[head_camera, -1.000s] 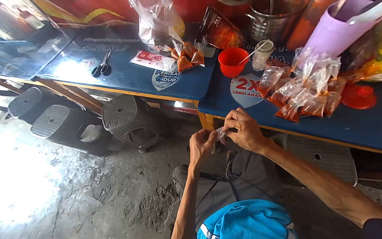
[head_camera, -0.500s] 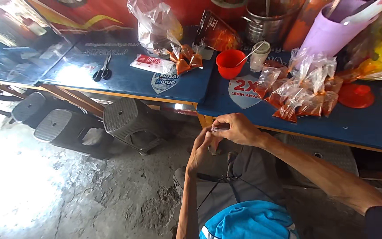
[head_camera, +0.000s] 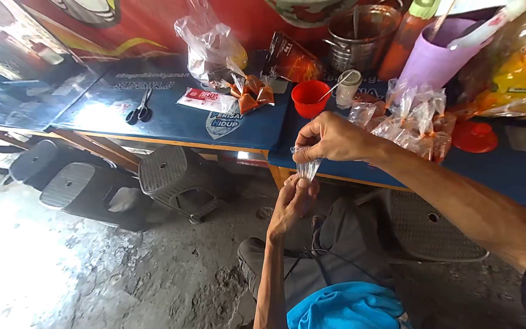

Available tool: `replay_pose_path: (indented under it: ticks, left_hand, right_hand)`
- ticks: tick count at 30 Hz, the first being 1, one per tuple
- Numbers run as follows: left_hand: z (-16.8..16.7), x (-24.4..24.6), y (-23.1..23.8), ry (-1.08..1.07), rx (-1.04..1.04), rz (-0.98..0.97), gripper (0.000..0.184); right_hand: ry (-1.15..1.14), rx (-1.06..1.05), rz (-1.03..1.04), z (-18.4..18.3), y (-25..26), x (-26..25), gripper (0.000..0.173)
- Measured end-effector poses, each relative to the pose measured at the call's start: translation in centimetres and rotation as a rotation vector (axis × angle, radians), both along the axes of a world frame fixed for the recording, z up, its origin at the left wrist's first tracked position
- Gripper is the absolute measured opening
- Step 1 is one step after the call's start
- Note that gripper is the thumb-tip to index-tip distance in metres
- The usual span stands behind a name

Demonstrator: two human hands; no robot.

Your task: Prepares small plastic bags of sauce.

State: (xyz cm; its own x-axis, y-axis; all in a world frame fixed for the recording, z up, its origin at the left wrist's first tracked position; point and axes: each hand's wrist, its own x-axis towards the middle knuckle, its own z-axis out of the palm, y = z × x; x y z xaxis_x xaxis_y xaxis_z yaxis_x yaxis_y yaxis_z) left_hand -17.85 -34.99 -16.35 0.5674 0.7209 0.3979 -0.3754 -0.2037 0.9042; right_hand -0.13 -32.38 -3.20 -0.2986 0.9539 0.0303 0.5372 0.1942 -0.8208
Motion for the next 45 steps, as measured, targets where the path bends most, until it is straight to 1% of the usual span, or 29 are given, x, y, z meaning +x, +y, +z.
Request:
replay_pose_path:
  ticks: [4,11,13,15,17,19,20,22,24,25,28,30,31,32,33,35,37,38,39,40,41,42,43,44,45]
  left_hand:
    - [0.1,0.1,-0.1,-0.009,0.039,0.025,0.035]
    - [0.4,-0.3,0.0,0.025,0.068,-0.026,0.035]
    - [0.4,-0.3,-0.2,0.037,0.053,0.020,0.036]
    - [0.3,0.2,-0.4,0.016,-0.039,0.132,0.038]
    - [0.4,0.7,-0.5,-0.015,-0.167,0.253,0.039]
    - [0.7,0.9,-0.3,-0.059,-0.276,0.356,0.040]
    - [1.0,1.0,-0.3,-0.080,-0.332,0.402,0.041]
    - [2.0,1.5,-0.3,-0.120,-0.412,0.497,0.040]
    - [2.5,2.2,-0.3,-0.141,-0.442,0.561,0.038]
    - [2.5,2.8,-0.5,-0.142,-0.443,0.587,0.037]
    - [2.7,3.7,-0.9,-0.125,-0.451,0.616,0.033]
    - [3.0,3.7,-0.9,-0.108,-0.440,0.588,0.029]
    - [3.1,3.6,-1.1,-0.105,-0.447,0.570,0.027]
    - [3.3,3.5,-1.3,-0.099,-0.457,0.553,0.025]
    - [3.4,3.2,-1.5,-0.087,-0.472,0.531,0.024]
    - [3.6,2.4,-1.6,-0.057,-0.502,0.481,0.025]
    - [3.4,1.0,-1.8,-0.025,-0.486,0.394,0.026]
    - [3.2,0.3,-2.1,-0.009,-0.475,0.363,0.026]
    - [3.0,-0.2,-2.3,0.005,-0.463,0.358,0.026]
    - [2.6,-0.6,-2.5,0.014,-0.454,0.378,0.026]
    - [2.0,-0.8,-2.6,0.020,-0.453,0.418,0.027]
    - [1.5,-1.0,-2.8,0.022,-0.460,0.465,0.028]
    - [1.1,-1.2,-2.9,0.014,-0.477,0.509,0.029]
    - [0.9,-1.4,-3.1,0.004,-0.492,0.553,0.030]
    - [0.9,-1.6,-3.2,-0.007,-0.507,0.586,0.031]
  right_hand:
    - [0.015,0.015,-0.033,1.1,0.0,0.2,0.013]
    - [0.070,0.026,-0.045,0.9,0.2,0.4,0.013]
    - [0.073,0.053,-0.050,0.7,0.2,0.4,0.013]
    - [0.089,0.137,-0.051,0.0,0.0,0.5,0.013]
    - [0.075,0.298,-0.085,-1.4,-1.2,0.8,0.019]
    - [-0.019,0.487,-0.176,-3.8,-3.3,0.7,0.033]
    - [-0.071,0.555,-0.197,-5.5,-4.3,0.6,0.040]
    - [-0.099,0.594,-0.180,-9.8,-6.3,-0.4,0.046]
    - [-0.037,0.615,-0.174,-13.6,-7.1,-1.6,0.045]
    - [0.011,0.628,-0.192,-14.8,-7.1,-2.2,0.043]
    - [0.147,0.739,-0.258,-16.4,-6.4,-3.1,0.032]
    - [0.249,0.755,-0.266,-16.5,-6.3,-3.2,0.031]
    - [0.329,0.713,-0.267,-16.3,-6.5,-3.4,0.033]
    - [0.437,0.615,-0.276,-15.9,-7.0,-3.7,0.034]
    - [0.565,0.469,-0.291,-15.4,-7.5,-4.1,0.033]
    - [0.884,0.081,-0.310,-14.4,-8.1,-4.6,0.029]
    - [1.158,-0.373,-0.297,-13.4,-8.3,-4.7,0.033]
    - [1.229,-0.546,-0.254,-13.2,-8.3,-4.6,0.036]
    - [1.259,-0.671,-0.183,-13.3,-8.2,-4.5,0.039]
    - [1.271,-0.737,-0.111,-13.5,-7.9,-4.5,0.038]
    - [1.279,-0.757,-0.048,-13.9,-7.7,-4.7,0.035]
    - [1.295,-0.732,-0.005,-14.2,-7.7,-5.0,0.032]
    - [1.309,-0.665,0.031,-14.8,-7.8,-5.3,0.027]
    - [1.288,-0.559,0.063,-15.2,-8.1,-5.7,0.025]
    - [1.233,-0.447,0.081,-15.5,-8.4,-6.0,0.038]
